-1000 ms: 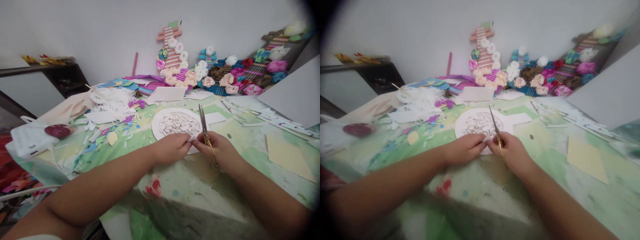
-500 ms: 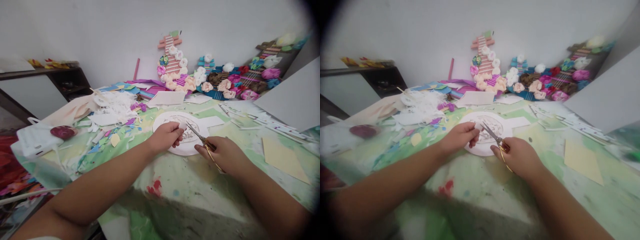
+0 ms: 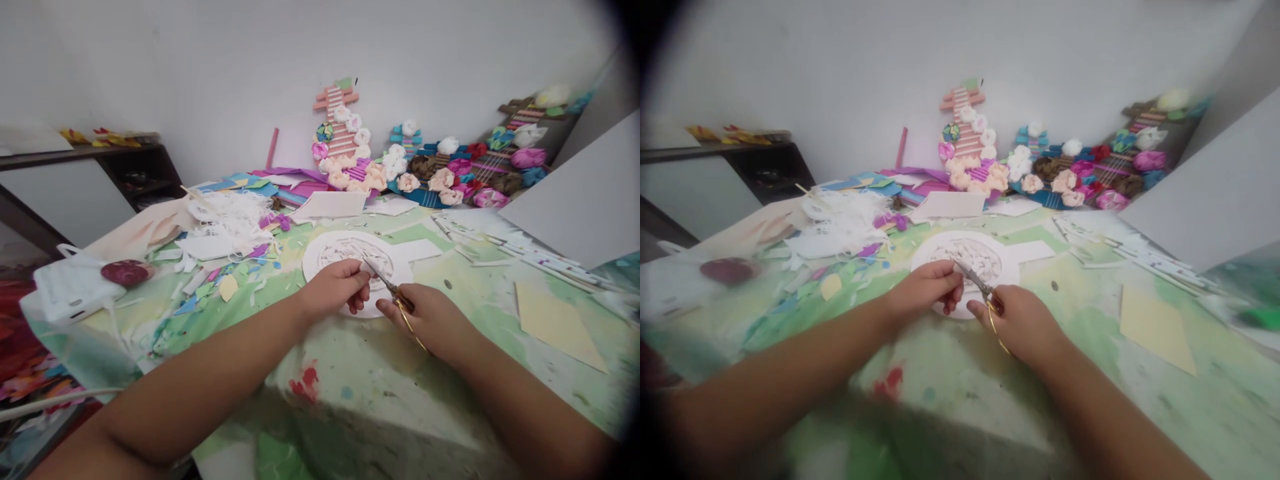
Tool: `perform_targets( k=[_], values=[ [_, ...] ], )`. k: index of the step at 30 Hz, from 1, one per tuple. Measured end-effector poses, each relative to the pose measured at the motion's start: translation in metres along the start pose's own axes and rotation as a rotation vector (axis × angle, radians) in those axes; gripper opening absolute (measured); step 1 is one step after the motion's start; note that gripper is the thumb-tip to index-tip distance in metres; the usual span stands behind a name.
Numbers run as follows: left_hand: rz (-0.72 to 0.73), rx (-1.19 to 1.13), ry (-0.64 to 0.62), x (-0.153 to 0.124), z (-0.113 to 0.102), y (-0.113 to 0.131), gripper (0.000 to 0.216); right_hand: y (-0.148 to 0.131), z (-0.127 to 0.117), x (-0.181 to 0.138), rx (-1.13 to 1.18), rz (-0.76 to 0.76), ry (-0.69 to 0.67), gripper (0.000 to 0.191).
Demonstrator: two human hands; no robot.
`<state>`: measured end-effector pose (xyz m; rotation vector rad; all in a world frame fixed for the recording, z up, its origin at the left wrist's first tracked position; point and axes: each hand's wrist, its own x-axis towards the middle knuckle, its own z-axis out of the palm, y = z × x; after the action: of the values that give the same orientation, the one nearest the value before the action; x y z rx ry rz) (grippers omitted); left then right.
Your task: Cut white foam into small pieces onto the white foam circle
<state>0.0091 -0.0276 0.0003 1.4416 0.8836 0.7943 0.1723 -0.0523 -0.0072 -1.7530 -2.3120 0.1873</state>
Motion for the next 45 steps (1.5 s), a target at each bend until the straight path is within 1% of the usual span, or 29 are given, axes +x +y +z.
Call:
perform_targets(
  k=[6, 10, 15, 19, 24, 31, 37, 41, 45],
  values=[
    [-0.010, 0.012, -0.003, 0.000, 0.003, 0.001, 0.015, -0.003, 0.001, -0.001, 0.018, 0.022, -0.001, 0.041],
    [-0.012, 0.026, 0.016, -0.001, 0.005, 0.002, 0.016, -0.007, 0.001, -0.002, 0.036, 0.034, -0.010, 0.038],
    [-0.006, 0.042, 0.041, -0.001, 0.007, 0.002, 0.019, -0.013, -0.001, -0.004, 0.007, 0.110, -0.042, 0.040],
    [-0.058, -0.030, 0.016, 0.002, 0.006, -0.003, 0.019, -0.014, -0.004, -0.005, -0.022, 0.140, -0.070, 0.044],
    [-0.129, -0.134, -0.019, 0.005, 0.007, -0.005, 0.018, -0.010, -0.005, -0.003, -0.002, 0.152, -0.113, 0.048],
    [-0.135, -0.235, -0.020, 0.003, 0.009, -0.004, 0.018, -0.005, -0.004, -0.001, 0.100, 0.134, -0.165, 0.046],
    [-0.123, -0.272, -0.023, 0.005, 0.009, -0.008, 0.020, -0.004, -0.004, 0.000, 0.122, 0.137, -0.156, 0.046],
    [-0.108, -0.247, -0.037, 0.003, 0.009, -0.009, 0.019, -0.007, -0.003, -0.003, 0.115, 0.135, -0.102, 0.044],
    [-0.102, -0.215, -0.037, 0.003, 0.010, -0.010, 0.018, -0.008, -0.003, -0.003, 0.106, 0.155, -0.100, 0.045]
  ],
)
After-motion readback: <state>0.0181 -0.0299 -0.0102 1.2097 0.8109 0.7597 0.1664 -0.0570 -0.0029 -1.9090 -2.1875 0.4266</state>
